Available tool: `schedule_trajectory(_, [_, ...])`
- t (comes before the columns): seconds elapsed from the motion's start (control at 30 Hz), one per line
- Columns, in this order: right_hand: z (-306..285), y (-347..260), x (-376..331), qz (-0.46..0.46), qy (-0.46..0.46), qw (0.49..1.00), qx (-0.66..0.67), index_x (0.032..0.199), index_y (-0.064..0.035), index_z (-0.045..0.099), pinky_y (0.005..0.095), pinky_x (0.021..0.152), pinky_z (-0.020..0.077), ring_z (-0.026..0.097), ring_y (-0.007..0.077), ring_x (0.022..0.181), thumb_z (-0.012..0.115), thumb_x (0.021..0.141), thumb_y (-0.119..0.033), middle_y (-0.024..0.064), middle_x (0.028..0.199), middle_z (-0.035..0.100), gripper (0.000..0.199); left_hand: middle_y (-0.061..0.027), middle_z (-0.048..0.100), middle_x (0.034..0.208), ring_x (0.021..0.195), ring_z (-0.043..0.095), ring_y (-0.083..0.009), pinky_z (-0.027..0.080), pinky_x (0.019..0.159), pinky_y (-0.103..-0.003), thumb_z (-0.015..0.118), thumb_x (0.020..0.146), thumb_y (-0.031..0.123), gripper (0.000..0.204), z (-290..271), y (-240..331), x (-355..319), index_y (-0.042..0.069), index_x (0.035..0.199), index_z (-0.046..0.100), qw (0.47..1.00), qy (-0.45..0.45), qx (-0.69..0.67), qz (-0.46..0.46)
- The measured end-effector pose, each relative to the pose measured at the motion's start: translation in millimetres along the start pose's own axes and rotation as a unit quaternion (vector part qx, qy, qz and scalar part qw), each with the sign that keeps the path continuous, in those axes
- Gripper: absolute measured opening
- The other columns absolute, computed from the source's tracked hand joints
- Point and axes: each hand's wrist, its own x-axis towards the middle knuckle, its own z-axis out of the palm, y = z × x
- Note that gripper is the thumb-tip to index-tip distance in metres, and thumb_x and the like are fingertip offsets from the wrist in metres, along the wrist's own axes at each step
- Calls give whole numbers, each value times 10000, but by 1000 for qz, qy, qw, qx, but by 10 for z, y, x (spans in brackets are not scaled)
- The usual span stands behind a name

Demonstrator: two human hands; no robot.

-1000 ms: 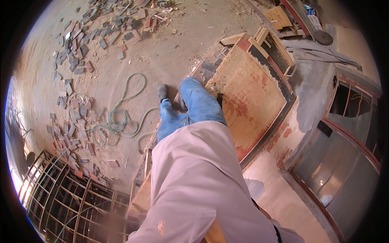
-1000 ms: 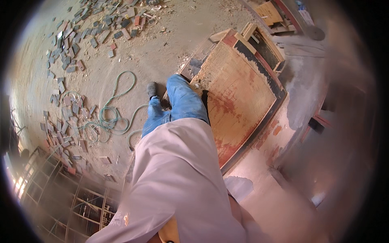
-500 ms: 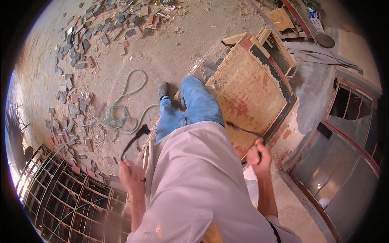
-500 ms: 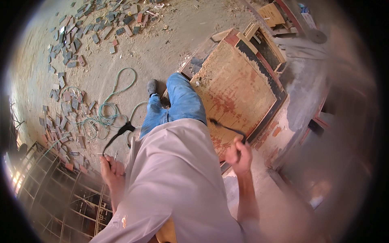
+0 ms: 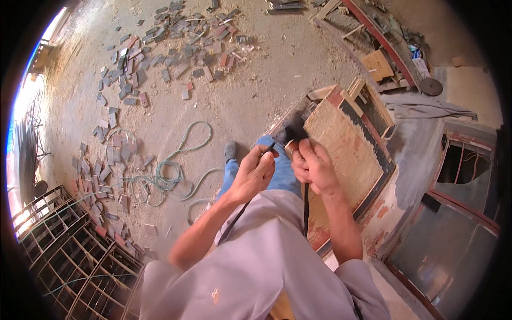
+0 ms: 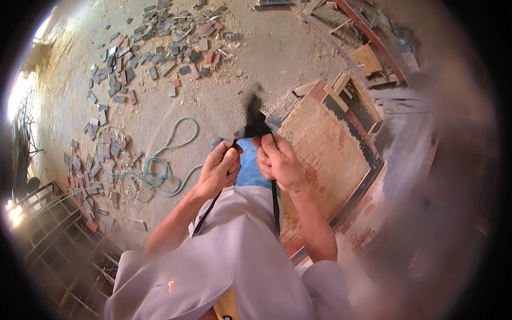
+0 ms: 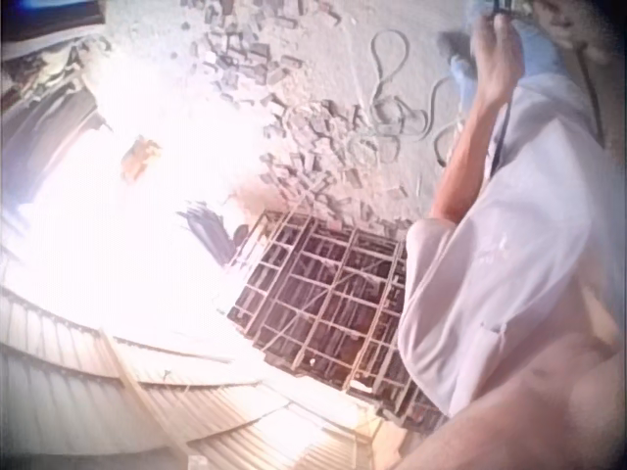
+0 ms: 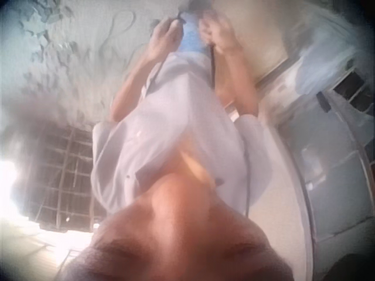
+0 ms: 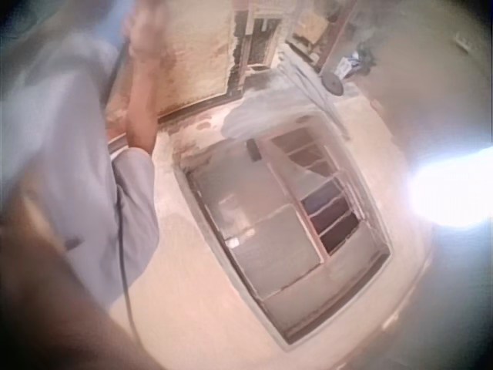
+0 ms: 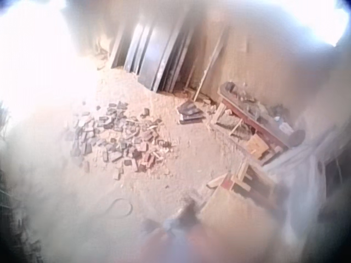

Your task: The person adjusts a black belt around their waist, threading the strap through the buckle and tightening it while sitting on a wooden plank in a construction area.

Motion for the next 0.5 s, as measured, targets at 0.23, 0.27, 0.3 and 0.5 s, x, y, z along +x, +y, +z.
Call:
schedule_trajectory(0.23, [140,-67,332,-44,70,996,27,827,-59,596,269,368,240,332,75,387,477,1040,-66,-4,578,486,244,32,415,727,465,306,-37,242,387,-220,482,1139,299,217,46,55,77,97,1216,505,988,45,-89,120])
schedule_trajectory(0.27, [137,-70,356,-40,68,996,35,893,-43,626,264,366,236,326,68,386,473,1041,-53,-4,583,488,214,29,430,737,456,312,-37,247,385,-220,487,1138,285,223,38,78,94,93,1251,504,987,59,-76,131])
schedule_trajectory(0.3, [180,-83,374,-33,64,996,45,959,-28,657,258,363,232,319,61,386,468,1043,-39,-4,587,491,206,27,445,747,447,318,-36,252,384,-219,492,1136,271,235,27,90,91,90,1285,503,985,78,-63,141])
schedule_trajectory(0.5, [292,-257,383,-81,19,996,38,1372,-54,623,250,355,241,327,52,381,452,1055,-16,32,673,590,361,-2,560,838,458,356,-18,270,382,-209,530,1116,176,429,39,314,28,111,1529,432,975,136,-38,171])
